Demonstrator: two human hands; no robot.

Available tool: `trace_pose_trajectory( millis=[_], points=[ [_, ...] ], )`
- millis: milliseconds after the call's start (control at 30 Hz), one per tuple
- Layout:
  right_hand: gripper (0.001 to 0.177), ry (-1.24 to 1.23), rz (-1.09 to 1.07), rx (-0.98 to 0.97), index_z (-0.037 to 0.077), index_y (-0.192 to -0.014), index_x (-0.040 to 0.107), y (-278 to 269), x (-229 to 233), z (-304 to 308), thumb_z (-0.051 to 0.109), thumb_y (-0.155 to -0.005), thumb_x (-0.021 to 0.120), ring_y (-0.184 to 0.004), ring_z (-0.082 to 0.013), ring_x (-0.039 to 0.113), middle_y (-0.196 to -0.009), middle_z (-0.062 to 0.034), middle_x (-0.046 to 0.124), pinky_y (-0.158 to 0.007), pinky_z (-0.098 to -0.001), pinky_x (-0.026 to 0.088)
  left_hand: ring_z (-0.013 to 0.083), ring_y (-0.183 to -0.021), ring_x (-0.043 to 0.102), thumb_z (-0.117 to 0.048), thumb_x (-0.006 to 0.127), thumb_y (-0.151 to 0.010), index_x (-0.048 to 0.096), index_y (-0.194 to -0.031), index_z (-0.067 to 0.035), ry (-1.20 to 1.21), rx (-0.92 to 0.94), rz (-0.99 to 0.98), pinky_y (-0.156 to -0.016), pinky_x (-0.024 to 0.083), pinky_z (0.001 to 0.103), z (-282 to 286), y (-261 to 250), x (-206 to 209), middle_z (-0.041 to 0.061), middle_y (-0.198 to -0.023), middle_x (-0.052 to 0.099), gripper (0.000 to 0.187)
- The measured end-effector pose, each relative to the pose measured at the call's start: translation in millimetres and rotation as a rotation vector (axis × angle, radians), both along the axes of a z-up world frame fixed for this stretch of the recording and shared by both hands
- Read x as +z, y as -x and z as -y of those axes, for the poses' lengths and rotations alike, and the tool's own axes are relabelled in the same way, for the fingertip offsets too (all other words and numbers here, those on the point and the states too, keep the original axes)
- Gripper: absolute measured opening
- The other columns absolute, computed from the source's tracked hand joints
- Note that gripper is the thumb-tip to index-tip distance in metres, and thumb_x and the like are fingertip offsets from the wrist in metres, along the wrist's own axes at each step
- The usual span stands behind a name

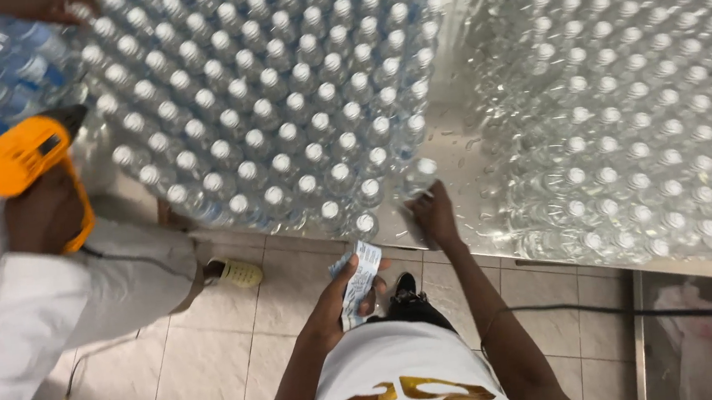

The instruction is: Workers are manually applying plastic labels to water bottles and using a heat gun to shrink them into place on a production line.

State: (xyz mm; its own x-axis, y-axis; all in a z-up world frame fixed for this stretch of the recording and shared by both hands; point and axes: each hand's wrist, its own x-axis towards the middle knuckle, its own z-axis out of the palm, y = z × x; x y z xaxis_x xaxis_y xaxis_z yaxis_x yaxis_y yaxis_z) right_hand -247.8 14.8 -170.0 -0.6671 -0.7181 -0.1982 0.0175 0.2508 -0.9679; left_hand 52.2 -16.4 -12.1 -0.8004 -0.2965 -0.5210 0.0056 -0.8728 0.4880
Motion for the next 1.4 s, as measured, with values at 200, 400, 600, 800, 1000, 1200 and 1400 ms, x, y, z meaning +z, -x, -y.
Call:
trace_pose_trajectory(
  millis=[200,400,600,800,1000,1200,1400],
  points=[
    [0.059,-0.092,-0.602,-0.003,0.007,-0.154,0.056,65,50,0,0.005,-0.099,0.077,-0.097,-0.0257,0.076,-0.139,-0.0186,0.065,-0.081,-0.0389,0.064,0.0054,-0.05,0.047,-0.053,0.058,-0.105,0.069,-0.145,0.005,-0.174,-0.023,-0.051,-0.044,0.034,0.017,-7,20,19,0.008,-0.086,0.072,0.071],
    [0.063,-0.281,-0.829,-0.352,0.006,-0.164,0.038,214,154,58,0.047,-0.118,0.052,-0.123,-0.0444,0.07,-0.151,-0.0292,0.057,-0.095,-0.0571,0.057,0.0047,-0.05,0.05,-0.056,0.055,-0.103,0.071,-0.143,0.002,-0.124,-0.082,0.022,-0.044,0.035,0.017,0,50,40,0.007,-0.087,0.071,0.072],
    [0.047,-0.717,-0.748,-0.159,0.002,-0.141,0.055,310,149,107,0.032,-0.106,0.061,-0.109,-0.052,0.069,-0.119,-0.0278,0.073,-0.084,-0.0659,0.052,0.0063,-0.049,0.051,-0.055,0.059,-0.102,0.069,-0.144,0.002,-0.251,-0.017,0.025,-0.045,0.04,0.019,4,94,48,0.009,-0.088,0.073,0.072],
    [0.035,-0.585,-0.668,0.023,0.0,-0.134,0.06,202,208,71,0.022,-0.108,0.065,-0.092,-0.0439,0.076,-0.11,-0.0284,0.078,-0.077,-0.0567,0.058,0.0055,-0.053,0.055,-0.056,0.06,-0.104,0.066,-0.145,0.004,-0.209,-0.017,-0.085,-0.048,0.043,0.015,17,135,49,0.009,-0.088,0.072,0.073],
    [0.037,-0.68,-0.432,0.239,0.012,-0.133,0.065,116,225,36,0.037,-0.106,0.065,-0.097,-0.0354,0.079,-0.115,-0.0162,0.082,-0.08,-0.0475,0.059,0.004,-0.054,0.054,-0.052,0.058,-0.108,0.064,-0.143,0.009,-0.115,-0.011,-0.149,-0.046,0.04,0.014,28,179,59,0.01,-0.089,0.073,0.071],
    [0.041,-0.453,-0.937,0.358,0.009,-0.136,0.065,100,197,-12,0.039,-0.109,0.065,-0.109,-0.0371,0.068,-0.122,-0.0146,0.066,-0.074,-0.0479,0.06,0.0025,-0.055,0.052,-0.056,0.061,-0.104,0.064,-0.148,0.007,-0.117,-0.083,-0.09,-0.049,0.038,0.014,32,188,68,0.006,-0.088,0.073,0.076],
    [0.053,-0.355,-0.206,0.572,0.022,-0.139,0.076,80,272,-32,0.043,-0.091,0.082,-0.12,-0.0162,0.069,-0.129,0.0029,0.073,-0.099,-0.0333,0.052,0.0086,-0.06,0.046,-0.06,0.051,-0.104,0.07,-0.108,-0.008,0.163,-0.331,0.107,-0.069,0.043,0.028,44,177,103,0.008,-0.094,0.075,0.055]
  ],
)
